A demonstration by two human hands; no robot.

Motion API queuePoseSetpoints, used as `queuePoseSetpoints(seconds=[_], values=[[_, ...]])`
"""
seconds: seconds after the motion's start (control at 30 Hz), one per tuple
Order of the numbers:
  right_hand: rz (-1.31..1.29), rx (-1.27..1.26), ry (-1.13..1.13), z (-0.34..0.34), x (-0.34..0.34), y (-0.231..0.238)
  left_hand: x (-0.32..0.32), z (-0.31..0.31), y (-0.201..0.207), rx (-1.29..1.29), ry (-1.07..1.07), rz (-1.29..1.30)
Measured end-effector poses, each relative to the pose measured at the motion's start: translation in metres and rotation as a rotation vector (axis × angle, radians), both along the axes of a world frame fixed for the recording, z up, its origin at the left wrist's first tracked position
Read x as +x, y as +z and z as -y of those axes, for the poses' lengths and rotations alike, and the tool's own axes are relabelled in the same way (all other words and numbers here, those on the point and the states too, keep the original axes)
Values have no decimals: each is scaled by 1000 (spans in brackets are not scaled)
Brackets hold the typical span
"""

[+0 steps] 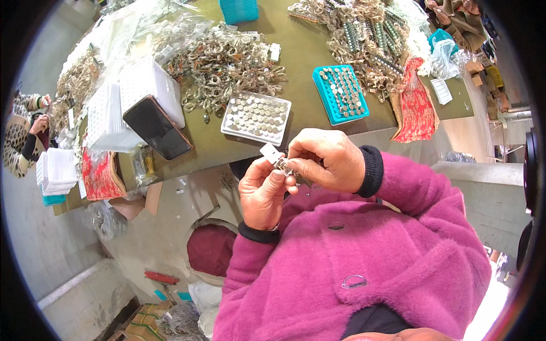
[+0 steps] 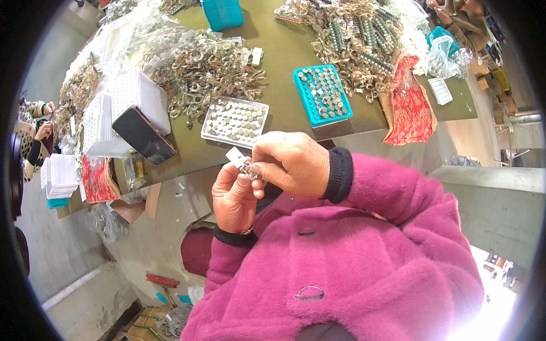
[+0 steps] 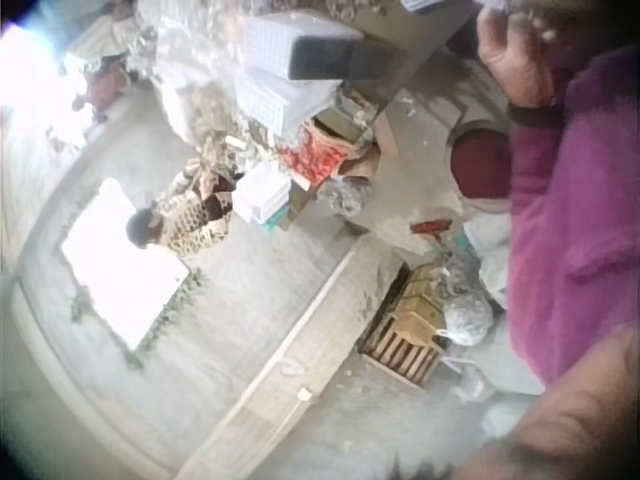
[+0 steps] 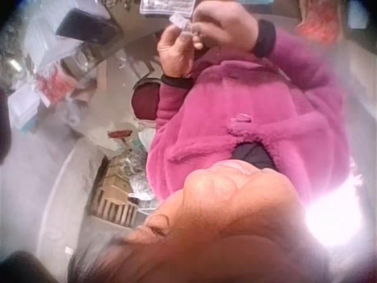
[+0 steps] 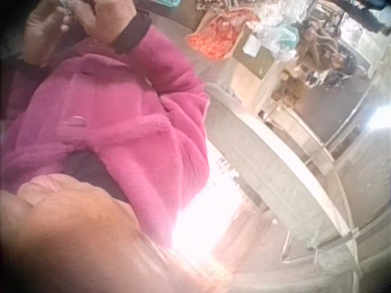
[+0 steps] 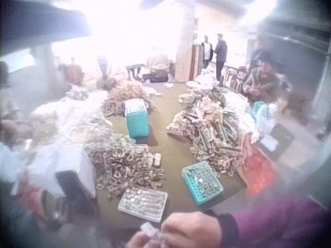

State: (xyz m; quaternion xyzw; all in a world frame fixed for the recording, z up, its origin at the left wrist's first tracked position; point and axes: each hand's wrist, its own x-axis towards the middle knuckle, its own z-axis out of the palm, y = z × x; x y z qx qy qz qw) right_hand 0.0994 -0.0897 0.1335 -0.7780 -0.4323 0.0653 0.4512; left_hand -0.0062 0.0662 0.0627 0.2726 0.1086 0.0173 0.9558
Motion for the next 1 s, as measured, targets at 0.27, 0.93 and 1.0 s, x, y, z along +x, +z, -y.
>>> queuePoseSetpoints(seconds=[0.27,0.93,1.0], values=[[179,-89,-90,-5,26,-21,5,-22,-3,139,63,-177],[575,-414,-49,-77,60,-67,24,-51,-27,159,167,-211],[541,-437,-69,-73,60,-63,23,-49,-24,149,172,-186]])
